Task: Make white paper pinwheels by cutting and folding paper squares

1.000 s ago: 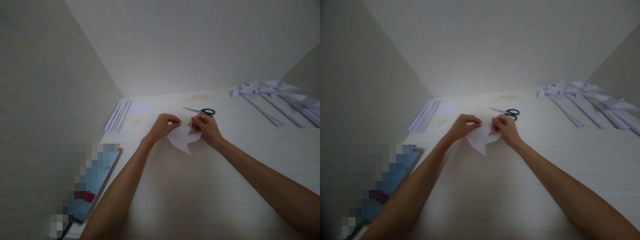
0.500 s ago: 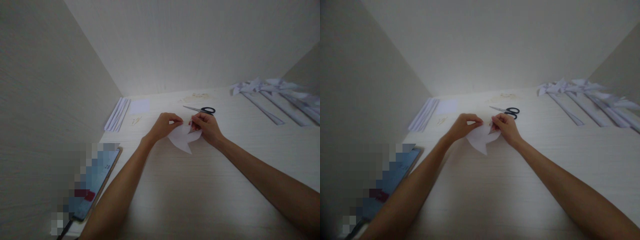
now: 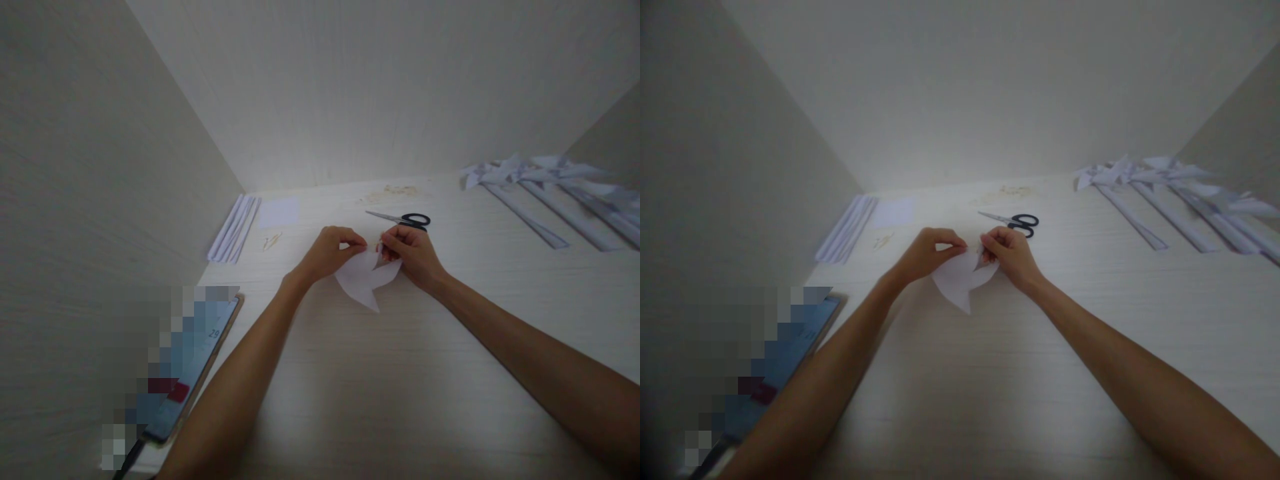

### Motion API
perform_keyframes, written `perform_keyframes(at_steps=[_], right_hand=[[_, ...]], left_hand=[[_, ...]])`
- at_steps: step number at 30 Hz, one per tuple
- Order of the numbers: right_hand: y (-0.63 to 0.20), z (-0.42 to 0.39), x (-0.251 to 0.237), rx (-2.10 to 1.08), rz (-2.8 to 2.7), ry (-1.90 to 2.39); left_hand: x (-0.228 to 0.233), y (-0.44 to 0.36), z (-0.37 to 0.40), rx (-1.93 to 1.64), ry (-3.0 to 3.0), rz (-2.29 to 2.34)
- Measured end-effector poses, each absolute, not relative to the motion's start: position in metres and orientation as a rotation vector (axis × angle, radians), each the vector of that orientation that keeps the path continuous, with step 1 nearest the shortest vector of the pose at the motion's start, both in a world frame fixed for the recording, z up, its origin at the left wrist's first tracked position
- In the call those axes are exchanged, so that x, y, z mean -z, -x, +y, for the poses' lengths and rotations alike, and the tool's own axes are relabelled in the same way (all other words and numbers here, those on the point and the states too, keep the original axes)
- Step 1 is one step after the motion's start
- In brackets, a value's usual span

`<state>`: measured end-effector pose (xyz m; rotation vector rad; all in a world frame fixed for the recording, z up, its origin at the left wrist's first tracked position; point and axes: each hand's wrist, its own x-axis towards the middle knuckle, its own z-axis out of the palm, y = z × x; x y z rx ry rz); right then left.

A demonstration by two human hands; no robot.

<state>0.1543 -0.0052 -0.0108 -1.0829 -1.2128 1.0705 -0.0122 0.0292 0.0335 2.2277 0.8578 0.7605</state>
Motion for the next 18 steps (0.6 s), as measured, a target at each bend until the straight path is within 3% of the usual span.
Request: perform_keyframes(at_steps=[18], right_hand=[[-0.1558, -0.0057, 0.0102, -1.088, -1.208, 1.102]], left_hand=[[-0.0354, 0.0122, 0.0288, -0.754, -2.243, 0.848]])
